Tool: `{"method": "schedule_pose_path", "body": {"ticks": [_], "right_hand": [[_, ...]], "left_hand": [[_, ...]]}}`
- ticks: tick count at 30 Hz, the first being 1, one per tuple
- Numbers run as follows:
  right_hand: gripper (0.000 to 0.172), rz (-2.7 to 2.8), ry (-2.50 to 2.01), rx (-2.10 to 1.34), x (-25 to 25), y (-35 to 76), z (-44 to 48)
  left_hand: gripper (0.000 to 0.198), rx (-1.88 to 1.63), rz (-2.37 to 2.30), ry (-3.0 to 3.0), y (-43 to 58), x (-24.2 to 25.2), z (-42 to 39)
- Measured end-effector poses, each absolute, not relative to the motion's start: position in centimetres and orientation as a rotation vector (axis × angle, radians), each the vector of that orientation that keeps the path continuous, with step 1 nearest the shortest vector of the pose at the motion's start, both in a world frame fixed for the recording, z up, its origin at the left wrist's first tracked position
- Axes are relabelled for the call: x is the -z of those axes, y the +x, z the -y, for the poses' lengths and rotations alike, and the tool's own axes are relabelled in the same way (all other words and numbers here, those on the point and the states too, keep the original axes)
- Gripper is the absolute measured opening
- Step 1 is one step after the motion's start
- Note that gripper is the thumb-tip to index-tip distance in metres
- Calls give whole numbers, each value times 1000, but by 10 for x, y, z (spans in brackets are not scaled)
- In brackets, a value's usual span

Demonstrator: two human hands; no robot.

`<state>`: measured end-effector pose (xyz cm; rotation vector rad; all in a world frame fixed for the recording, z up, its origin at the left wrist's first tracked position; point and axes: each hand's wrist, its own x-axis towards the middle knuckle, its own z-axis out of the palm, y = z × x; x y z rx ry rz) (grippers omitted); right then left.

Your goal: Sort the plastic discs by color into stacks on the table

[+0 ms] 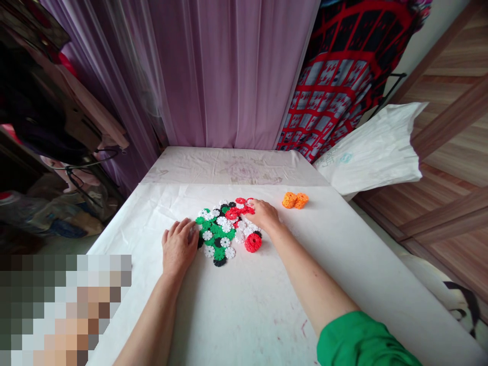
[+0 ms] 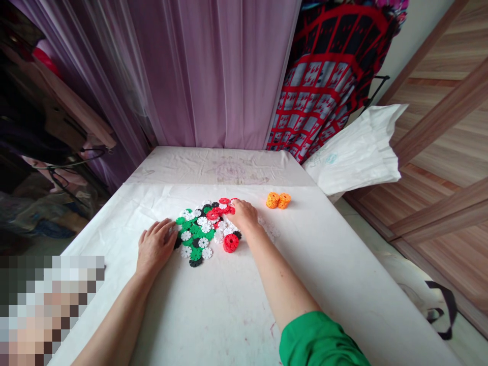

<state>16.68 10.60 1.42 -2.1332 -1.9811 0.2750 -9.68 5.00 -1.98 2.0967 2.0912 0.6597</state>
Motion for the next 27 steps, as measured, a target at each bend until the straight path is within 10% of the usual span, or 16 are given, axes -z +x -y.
{"method": "schedule_pose_path", "body": {"ticks": [27], "right_hand": [[55, 1887, -1813, -470, -33, 176, -4]], "left_hand": [[37, -695, -2083, 2128, -97, 21, -50]]}}
